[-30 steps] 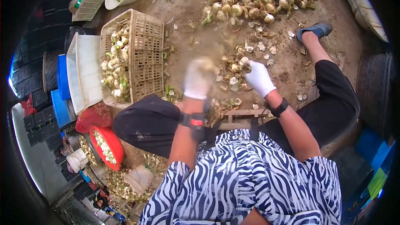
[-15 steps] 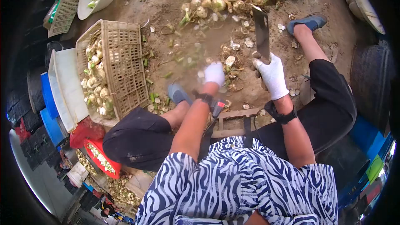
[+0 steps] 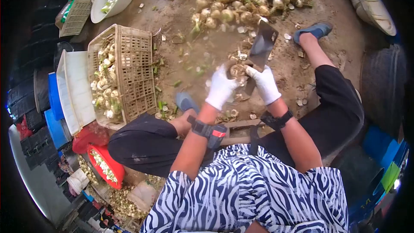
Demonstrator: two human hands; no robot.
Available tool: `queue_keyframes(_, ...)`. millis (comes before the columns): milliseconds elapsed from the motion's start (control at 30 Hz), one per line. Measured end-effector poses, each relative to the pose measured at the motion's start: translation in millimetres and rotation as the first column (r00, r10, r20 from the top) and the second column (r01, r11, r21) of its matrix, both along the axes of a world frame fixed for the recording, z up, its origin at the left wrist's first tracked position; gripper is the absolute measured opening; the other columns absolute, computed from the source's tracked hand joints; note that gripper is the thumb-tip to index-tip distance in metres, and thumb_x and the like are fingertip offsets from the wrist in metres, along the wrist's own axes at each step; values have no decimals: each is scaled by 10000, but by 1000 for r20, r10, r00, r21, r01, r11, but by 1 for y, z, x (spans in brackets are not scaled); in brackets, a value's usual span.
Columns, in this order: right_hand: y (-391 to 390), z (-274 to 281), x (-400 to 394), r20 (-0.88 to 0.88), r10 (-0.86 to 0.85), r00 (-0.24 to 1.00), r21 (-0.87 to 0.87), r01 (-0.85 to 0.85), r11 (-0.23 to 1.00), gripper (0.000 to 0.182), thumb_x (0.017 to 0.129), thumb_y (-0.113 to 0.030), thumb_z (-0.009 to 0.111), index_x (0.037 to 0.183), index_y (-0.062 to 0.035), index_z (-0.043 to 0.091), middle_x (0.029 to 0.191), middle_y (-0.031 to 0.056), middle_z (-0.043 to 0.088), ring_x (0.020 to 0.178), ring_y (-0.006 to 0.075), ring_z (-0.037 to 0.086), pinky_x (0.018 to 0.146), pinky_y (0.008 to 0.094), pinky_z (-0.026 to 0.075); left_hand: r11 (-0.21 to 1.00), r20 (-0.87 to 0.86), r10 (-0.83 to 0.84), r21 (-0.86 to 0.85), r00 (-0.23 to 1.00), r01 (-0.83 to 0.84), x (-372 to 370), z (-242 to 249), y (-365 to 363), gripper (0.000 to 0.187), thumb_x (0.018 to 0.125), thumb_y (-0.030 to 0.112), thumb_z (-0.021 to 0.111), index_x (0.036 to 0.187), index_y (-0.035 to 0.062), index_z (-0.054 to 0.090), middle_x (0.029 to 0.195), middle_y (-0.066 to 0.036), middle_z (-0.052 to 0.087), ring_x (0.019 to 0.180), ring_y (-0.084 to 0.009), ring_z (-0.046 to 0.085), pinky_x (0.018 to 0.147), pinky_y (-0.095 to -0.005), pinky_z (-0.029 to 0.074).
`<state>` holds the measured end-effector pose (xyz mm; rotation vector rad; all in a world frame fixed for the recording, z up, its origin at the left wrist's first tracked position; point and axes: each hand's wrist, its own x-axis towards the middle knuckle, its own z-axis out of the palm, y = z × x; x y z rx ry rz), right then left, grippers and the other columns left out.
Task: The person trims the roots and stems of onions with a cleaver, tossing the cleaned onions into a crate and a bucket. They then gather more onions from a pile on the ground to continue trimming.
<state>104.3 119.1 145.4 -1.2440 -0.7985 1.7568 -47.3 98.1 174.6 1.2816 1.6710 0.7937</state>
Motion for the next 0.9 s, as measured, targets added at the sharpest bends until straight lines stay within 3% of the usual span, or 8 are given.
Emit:
queue_keyframes(167, -1, 56, 5, 397, 158, 904, 80, -205, 975, 233, 811, -99, 685, 1017, -2, 638, 891, 97, 687, 733, 123, 617, 675, 273, 499, 1000, 91, -7, 21, 996, 5, -14, 43, -8, 463, 715, 85, 758, 1131, -38, 594, 1013, -132, 671, 901, -181, 634, 809, -288, 495)
queue_keyframes(267, -11, 82, 9, 735, -78, 673, 595, -586, 551, 250, 699, -22, 636, 949, -27, 624, 845, 171, 645, 755, 320, 640, 668, 381, 509, 973, -38, -175, 145, 984, 179, -34, 49, -12, 424, 736, 59, 716, 1129, -35, 589, 992, -121, 670, 893, -163, 625, 802, -277, 493)
queue_keyframes(300, -16, 91, 7, 731, -79, 678, 600, -582, 548, 250, 699, -22, 636, 949, -27, 624, 845, 171, 645, 755, 320, 640, 668, 381, 509, 982, 271, -32, 187, 962, -20, -30, 52, -24, 424, 736, 66, 692, 1131, -36, 579, 978, -110, 666, 888, -175, 626, 800, -286, 492)
queue_keyframes(400, -24, 101, 2, 874, -51, 483, 456, -781, 426, 212, 660, -43, 617, 870, -53, 587, 778, 133, 607, 767, 342, 614, 645, 426, 488, 960, -200, -98, 238, 975, 146, -37, 64, -24, 485, 700, 138, 740, 1121, -38, 580, 995, -106, 658, 865, -190, 625, 799, -313, 486)
queue_keyframes(467, -26, 94, 0, 850, -52, 524, 501, -776, 382, 173, 666, -71, 625, 822, -74, 550, 764, 121, 583, 754, 329, 602, 630, 429, 475, 961, -72, -71, 261, 995, 88, -43, 48, -34, 483, 696, 153, 750, 1114, -28, 588, 963, -108, 664, 849, -188, 628, 789, -310, 487)
queue_keyframes(667, -24, 38, -2, 828, -154, 540, 540, -691, 481, 197, 678, -30, 587, 870, -74, 586, 780, 137, 614, 768, 329, 624, 653, 420, 500, 957, -242, -131, 221, 961, 186, -40, 79, -43, 454, 691, 160, 766, 1088, -8, 624, 848, -93, 684, 719, -160, 637, 707, -276, 495)
queue_keyframes(767, 11, -4, 25, 970, -9, 243, 165, -629, 760, 244, 765, -38, 554, 992, -83, 633, 848, 181, 648, 766, 360, 633, 674, 431, 511, 984, 102, 72, 154, 992, -87, -39, 97, -52, 406, 705, 113, 758, 1065, -31, 636, 908, -110, 694, 769, -117, 640, 678, -260, 518)
queue_keyframes(900, -15, 59, -4, 799, -68, 597, 538, -661, 524, 329, 708, -2, 546, 1019, -61, 635, 858, 175, 651, 791, 360, 634, 677, 423, 518, 984, -80, -50, 169, 996, 63, -54, 72, -41, 405, 723, 116, 754, 1082, -26, 632, 945, -118, 695, 776, -123, 641, 685, -264, 516)
